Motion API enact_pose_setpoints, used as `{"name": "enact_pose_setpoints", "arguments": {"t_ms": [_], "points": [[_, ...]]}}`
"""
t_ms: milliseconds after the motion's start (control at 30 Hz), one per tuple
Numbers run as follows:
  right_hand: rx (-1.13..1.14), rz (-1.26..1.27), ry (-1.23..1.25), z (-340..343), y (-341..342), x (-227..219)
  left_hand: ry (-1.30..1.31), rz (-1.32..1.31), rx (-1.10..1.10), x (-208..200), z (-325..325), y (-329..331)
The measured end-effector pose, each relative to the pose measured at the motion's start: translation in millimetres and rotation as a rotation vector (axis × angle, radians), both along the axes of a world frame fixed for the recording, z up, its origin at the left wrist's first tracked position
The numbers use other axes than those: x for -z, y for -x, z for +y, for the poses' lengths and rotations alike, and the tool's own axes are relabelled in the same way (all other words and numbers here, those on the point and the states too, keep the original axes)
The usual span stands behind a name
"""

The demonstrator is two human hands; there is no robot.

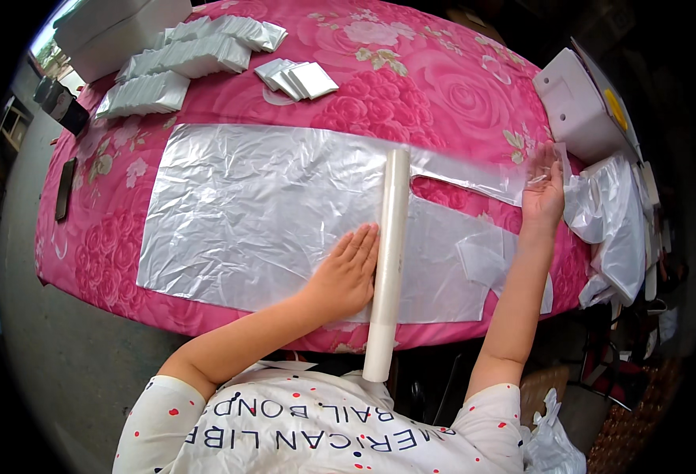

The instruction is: The person repeatedly unrolls a clear plastic film, places small white rectangular items onto it, folds the film around each item, and stacks the wrapped units on a pink floral tablecloth. The person handles the items one at a time and accumulates a growing pile of wrapped packages.

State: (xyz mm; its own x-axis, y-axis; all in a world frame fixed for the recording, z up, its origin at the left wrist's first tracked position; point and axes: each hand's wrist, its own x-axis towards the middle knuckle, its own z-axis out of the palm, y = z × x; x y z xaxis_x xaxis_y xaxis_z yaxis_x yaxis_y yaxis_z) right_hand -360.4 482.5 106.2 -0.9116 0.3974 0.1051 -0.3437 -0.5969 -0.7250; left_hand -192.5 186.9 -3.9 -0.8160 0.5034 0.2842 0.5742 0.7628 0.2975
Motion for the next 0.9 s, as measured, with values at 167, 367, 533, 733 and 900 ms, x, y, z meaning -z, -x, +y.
{"name": "enact_pose_setpoints", "arguments": {"t_ms": [167, 367, 533, 733, 900], "points": [[-0.456, 0.102, -0.514, -205.0, -64.1, 1.0, 0.047, -0.062, 0.030, -1.9, -4.6, -0.8], [-0.868, 0.091, -1.020, -346.5, -116.7, 56.3, -0.040, 0.102, 0.021, 8.9, 0.1, 1.9], [-0.903, 0.240, -1.201, -383.6, -125.3, 92.1, 0.061, 0.140, -0.006, 19.6, 4.4, 4.3], [-0.846, 0.471, -1.200, -300.2, -141.3, 43.0, 0.007, 0.092, -0.046, 8.2, 3.4, 1.5], [-0.417, 0.487, -1.375, -181.1, -143.4, 35.4, -0.731, -0.123, 0.011, -9.1, -14.0, 26.4]]}}
